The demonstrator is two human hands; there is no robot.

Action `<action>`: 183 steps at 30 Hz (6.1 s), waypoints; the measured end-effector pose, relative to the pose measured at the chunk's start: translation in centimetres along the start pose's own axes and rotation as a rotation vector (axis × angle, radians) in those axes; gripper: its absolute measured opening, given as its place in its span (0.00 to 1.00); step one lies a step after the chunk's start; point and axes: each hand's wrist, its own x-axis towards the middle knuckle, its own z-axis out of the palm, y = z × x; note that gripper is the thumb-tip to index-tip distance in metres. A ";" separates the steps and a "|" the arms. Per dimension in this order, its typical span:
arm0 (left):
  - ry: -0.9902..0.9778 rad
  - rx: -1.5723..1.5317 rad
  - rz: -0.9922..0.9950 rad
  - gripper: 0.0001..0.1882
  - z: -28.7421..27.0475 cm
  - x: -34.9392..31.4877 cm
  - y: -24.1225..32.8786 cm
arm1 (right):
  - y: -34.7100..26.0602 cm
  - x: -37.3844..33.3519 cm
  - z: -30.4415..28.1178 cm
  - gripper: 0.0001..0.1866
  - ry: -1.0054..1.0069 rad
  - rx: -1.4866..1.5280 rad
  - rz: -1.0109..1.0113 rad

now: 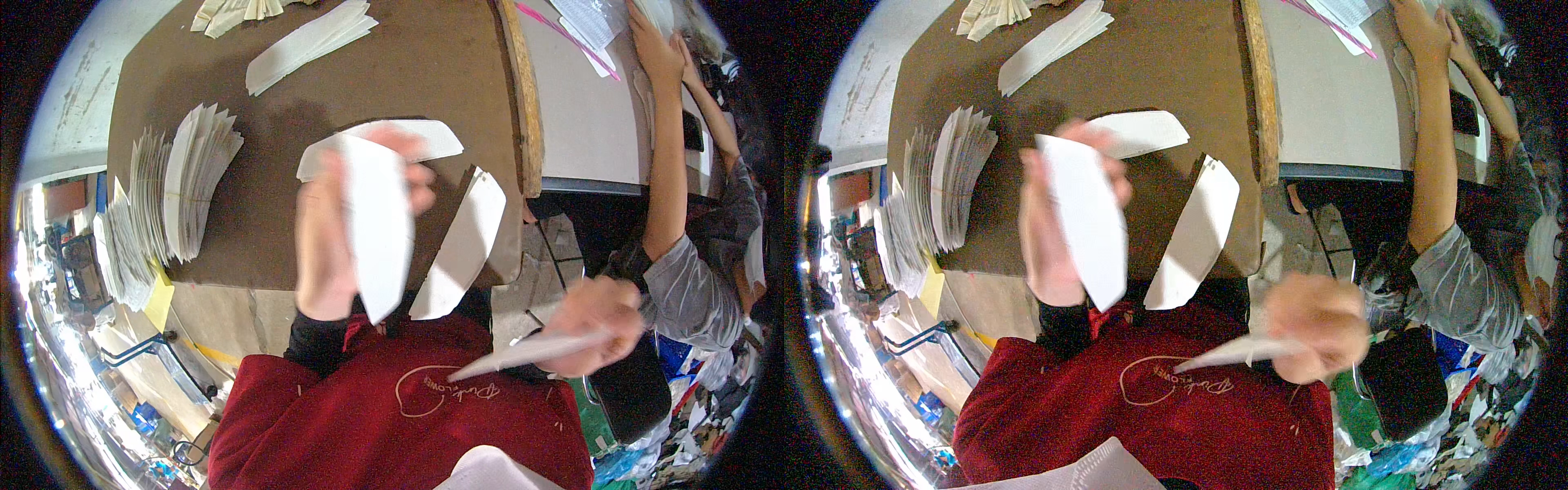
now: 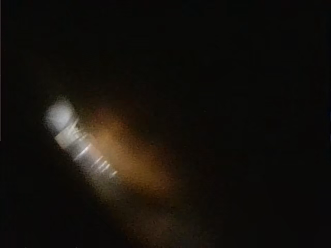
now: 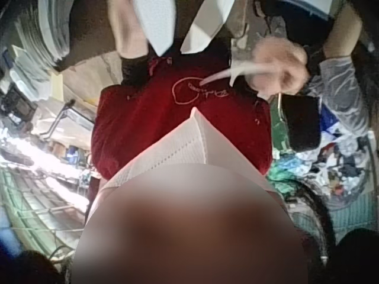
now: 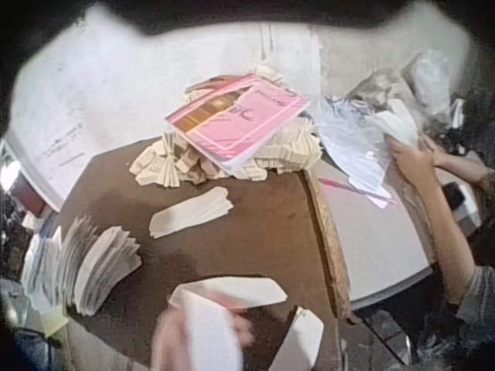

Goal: The person repeatedly folds white paper pieces in half and stacks them on the table. They handle the pieces one at a time, aligning edges and pressing folds before placing each folded piece into a growing stack.

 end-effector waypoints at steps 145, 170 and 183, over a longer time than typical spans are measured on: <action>0.061 1.977 0.376 0.29 -6.2 0.1 6.3 | 11.7 6.9 5.7 0.20 -0.548 -1.219 0.006; -0.212 1.927 0.298 0.31 -6.5 0.5 5.0 | 10.5 5.4 3.7 0.26 -0.723 -0.920 0.242; 0.070 2.068 0.808 0.17 -7.1 11.5 7.6 | 15.6 12.9 3.1 0.24 -0.239 -1.382 -0.077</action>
